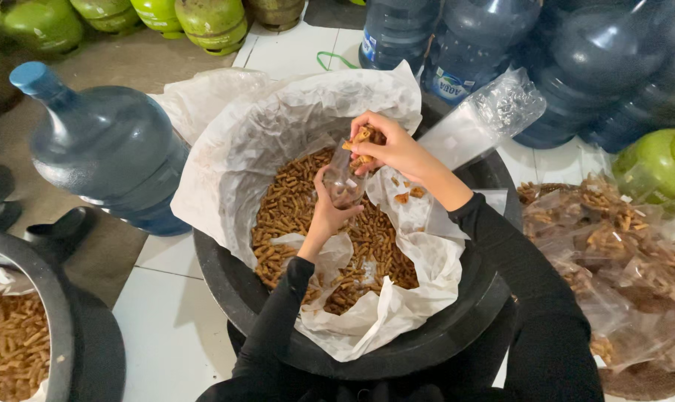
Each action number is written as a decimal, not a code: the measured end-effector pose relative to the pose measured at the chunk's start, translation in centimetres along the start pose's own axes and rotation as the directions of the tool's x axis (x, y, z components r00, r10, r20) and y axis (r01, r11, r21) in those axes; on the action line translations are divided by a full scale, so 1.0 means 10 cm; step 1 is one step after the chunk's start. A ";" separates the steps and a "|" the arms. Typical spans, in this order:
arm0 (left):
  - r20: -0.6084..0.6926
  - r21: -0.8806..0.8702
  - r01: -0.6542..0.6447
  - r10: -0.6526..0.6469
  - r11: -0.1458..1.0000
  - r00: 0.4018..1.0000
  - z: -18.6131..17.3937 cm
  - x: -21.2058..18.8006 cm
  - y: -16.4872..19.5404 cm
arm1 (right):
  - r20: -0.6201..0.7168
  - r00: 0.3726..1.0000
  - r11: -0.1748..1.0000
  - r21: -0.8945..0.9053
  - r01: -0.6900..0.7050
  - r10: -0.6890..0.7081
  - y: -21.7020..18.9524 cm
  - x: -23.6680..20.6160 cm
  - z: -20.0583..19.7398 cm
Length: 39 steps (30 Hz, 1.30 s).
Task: The person sits on the floor in front of a large paper-lined basin filled with brown snack sticks. They pick up handfuls of the sticks, place them into clear plastic bags and small containers, and set filled bags aside with other packed bags.
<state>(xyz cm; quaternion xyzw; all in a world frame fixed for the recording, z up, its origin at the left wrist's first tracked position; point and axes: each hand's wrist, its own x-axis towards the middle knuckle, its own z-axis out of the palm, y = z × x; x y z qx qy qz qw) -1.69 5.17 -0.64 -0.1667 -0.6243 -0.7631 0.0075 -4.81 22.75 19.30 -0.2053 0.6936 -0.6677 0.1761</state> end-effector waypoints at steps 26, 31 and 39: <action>-0.099 0.283 -0.163 0.198 0.945 0.975 0.09 -0.07 -0.07 | 0.143 0.981 0.876 -0.480 -0.045 0.129 0.41 0.20 -0.06; -0.042 -0.037 -0.024 0.022 0.999 0.999 0.06 -0.06 -0.07 | 0.096 0.985 0.715 -0.698 -0.036 0.144 0.55 0.18 -0.09; -0.064 -0.026 0.012 -0.014 1.000 0.998 0.10 0.01 -0.09 | -0.011 0.962 0.792 -0.566 -0.230 0.271 0.51 0.18 -0.17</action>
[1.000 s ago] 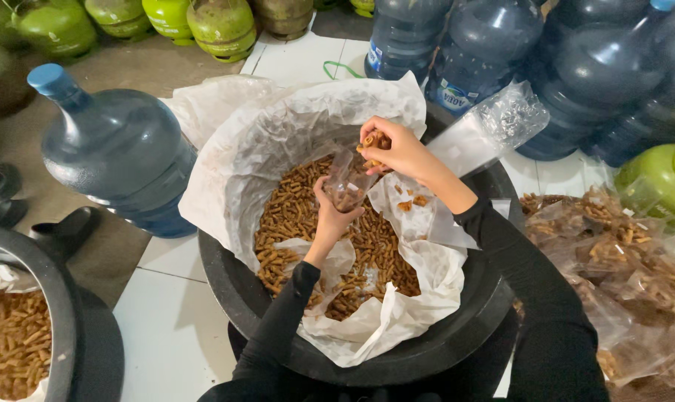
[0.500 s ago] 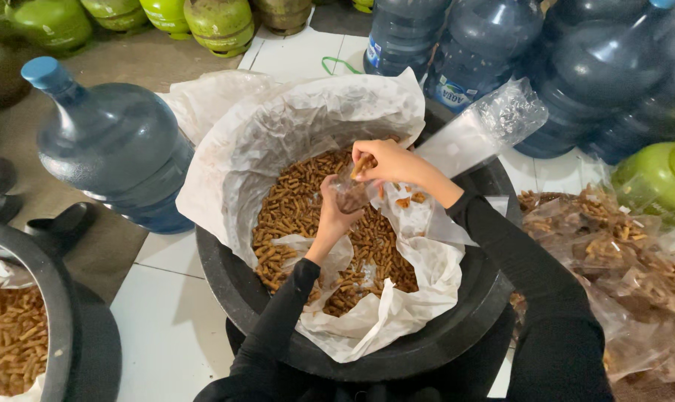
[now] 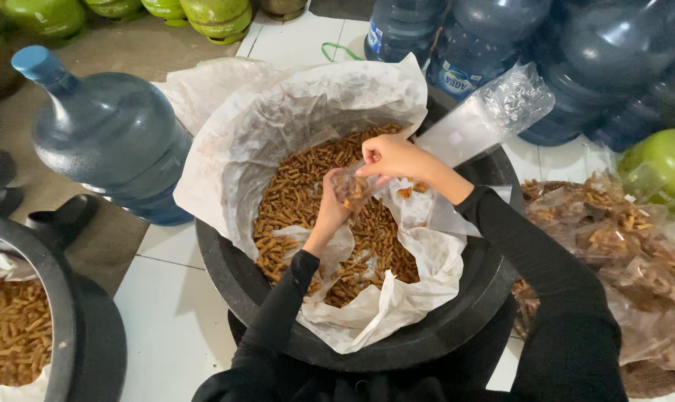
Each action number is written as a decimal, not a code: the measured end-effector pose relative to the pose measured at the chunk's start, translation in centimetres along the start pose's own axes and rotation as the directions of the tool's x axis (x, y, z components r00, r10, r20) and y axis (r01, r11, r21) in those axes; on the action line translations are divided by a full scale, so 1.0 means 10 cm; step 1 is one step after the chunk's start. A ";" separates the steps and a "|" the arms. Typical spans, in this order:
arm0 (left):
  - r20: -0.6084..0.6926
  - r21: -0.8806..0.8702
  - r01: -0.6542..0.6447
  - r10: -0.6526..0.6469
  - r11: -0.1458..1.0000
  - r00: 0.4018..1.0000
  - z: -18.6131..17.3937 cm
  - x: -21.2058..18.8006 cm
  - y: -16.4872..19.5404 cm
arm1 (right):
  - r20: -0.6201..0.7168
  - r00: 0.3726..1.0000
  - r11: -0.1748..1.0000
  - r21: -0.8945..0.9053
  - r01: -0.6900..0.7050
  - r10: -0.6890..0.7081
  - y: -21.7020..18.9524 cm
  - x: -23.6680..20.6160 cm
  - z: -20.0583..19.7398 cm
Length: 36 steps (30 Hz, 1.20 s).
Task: The person sits on the floor in front of a large paper-lined basin filled with brown snack sticks. They pick up handfuls of the sticks, place them into clear plastic bags and small containers, and set filled bags aside with other packed bags.
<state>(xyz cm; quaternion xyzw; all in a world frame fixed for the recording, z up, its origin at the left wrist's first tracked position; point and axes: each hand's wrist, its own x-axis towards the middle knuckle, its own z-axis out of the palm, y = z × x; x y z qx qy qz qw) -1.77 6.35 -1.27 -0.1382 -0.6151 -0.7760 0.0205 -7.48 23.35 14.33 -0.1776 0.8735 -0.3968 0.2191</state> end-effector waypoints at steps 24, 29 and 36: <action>0.353 -0.697 0.458 -0.291 0.552 0.889 -0.14 0.00 -0.03 | 0.302 0.891 0.834 -0.341 0.433 -0.339 -0.33 -0.09 -0.47; 0.321 -0.614 0.475 -0.351 0.630 0.880 -0.12 -0.02 0.12 | 0.313 0.938 0.891 -0.369 0.264 -0.148 -0.46 -0.23 -0.46; 0.461 -0.663 0.565 -0.326 0.491 0.825 -0.19 -0.04 0.30 | 0.319 0.942 0.871 -0.427 0.245 -0.109 -0.36 -0.36 -0.61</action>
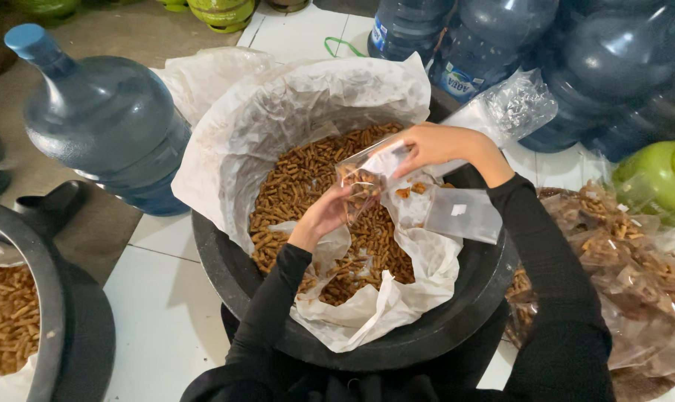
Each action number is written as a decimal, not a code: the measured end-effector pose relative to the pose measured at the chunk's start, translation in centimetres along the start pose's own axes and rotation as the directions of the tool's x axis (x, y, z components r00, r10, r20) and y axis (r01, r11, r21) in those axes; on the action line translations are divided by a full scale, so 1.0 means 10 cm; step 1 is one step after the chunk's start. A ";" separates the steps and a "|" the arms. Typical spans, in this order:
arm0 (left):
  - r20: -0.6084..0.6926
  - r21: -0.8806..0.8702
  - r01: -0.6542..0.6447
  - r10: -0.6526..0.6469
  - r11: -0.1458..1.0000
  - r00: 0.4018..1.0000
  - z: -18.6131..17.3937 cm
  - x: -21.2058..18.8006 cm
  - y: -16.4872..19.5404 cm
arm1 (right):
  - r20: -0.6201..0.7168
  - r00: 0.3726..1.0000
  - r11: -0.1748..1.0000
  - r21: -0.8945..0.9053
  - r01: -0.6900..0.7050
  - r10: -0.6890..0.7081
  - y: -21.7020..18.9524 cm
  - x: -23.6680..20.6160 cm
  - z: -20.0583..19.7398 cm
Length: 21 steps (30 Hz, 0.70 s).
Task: The person sits on the floor in front of a large paper-lined basin filled with brown snack sticks. They pick up handfuls of the sticks, place them into clear plastic bags and small containers, and set filled bags aside with other packed bags.
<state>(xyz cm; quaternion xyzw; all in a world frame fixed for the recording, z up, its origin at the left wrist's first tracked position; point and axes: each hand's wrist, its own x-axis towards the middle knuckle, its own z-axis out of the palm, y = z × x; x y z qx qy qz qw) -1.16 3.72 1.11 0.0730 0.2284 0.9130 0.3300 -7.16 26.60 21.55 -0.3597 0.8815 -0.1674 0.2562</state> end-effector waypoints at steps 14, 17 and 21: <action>-0.061 0.153 -0.201 0.212 0.968 0.975 -0.22 0.22 -0.34 | -0.797 0.602 0.992 0.041 0.122 -0.041 0.31 -0.23 0.26; -0.100 0.056 -0.141 0.146 0.988 0.984 -0.27 0.24 -0.38 | -0.782 0.621 0.984 0.064 0.169 -0.055 0.39 -0.39 0.37; -0.115 0.129 -0.128 0.143 0.983 0.983 -0.32 0.31 -0.53 | -0.663 0.681 0.842 0.524 0.127 0.310 0.48 -0.50 0.60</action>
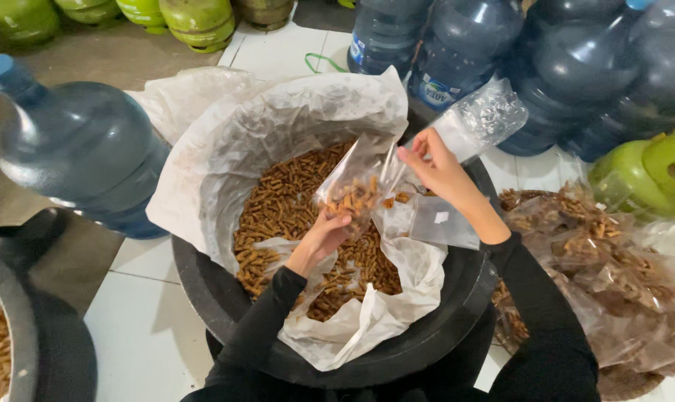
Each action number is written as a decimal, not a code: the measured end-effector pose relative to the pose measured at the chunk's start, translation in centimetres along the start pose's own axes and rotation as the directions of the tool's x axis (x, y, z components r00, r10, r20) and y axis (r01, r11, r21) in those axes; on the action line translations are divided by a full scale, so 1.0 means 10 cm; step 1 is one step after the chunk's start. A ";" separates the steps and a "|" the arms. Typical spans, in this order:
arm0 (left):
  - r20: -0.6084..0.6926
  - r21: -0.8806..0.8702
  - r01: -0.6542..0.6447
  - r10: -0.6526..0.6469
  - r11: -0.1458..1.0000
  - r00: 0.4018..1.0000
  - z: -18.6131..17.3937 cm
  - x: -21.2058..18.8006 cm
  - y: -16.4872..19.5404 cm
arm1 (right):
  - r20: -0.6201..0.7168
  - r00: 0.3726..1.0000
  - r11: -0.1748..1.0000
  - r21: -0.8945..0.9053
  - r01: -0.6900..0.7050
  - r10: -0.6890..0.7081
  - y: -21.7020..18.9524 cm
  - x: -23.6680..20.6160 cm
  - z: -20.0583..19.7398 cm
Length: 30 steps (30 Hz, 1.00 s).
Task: The person sits on the floor in front of a large paper-lined basin filled with brown snack sticks. They pick up handfuls of the sticks, place them into clear plastic bags and small containers, and set filled bags aside with other packed bags.
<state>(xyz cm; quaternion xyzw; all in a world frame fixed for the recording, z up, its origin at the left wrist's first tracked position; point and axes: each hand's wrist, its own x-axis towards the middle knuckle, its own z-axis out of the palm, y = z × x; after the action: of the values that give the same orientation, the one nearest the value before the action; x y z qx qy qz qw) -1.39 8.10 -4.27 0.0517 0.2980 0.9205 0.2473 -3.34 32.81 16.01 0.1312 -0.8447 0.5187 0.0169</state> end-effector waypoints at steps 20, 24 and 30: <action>-0.292 0.402 0.423 -0.324 0.812 0.900 0.06 0.49 -0.57 | -0.316 0.941 0.663 -0.681 -0.312 0.119 0.53 -1.20 -2.91; -0.352 0.429 0.428 -0.290 0.795 0.890 0.08 0.54 -0.54 | -0.589 0.804 0.439 -0.703 -0.560 0.081 1.04 -1.39 -3.74; -0.439 0.479 0.475 -0.267 0.738 0.858 0.13 0.68 -0.58 | -0.792 0.601 0.448 -0.577 -0.683 -0.103 2.02 -1.67 -4.60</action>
<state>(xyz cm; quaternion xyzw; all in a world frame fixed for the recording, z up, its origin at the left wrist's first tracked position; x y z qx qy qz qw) -4.50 16.13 -6.90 -0.0982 0.6023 0.7127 0.3459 2.96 85.38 16.86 -0.2819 -0.9052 0.0325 0.3163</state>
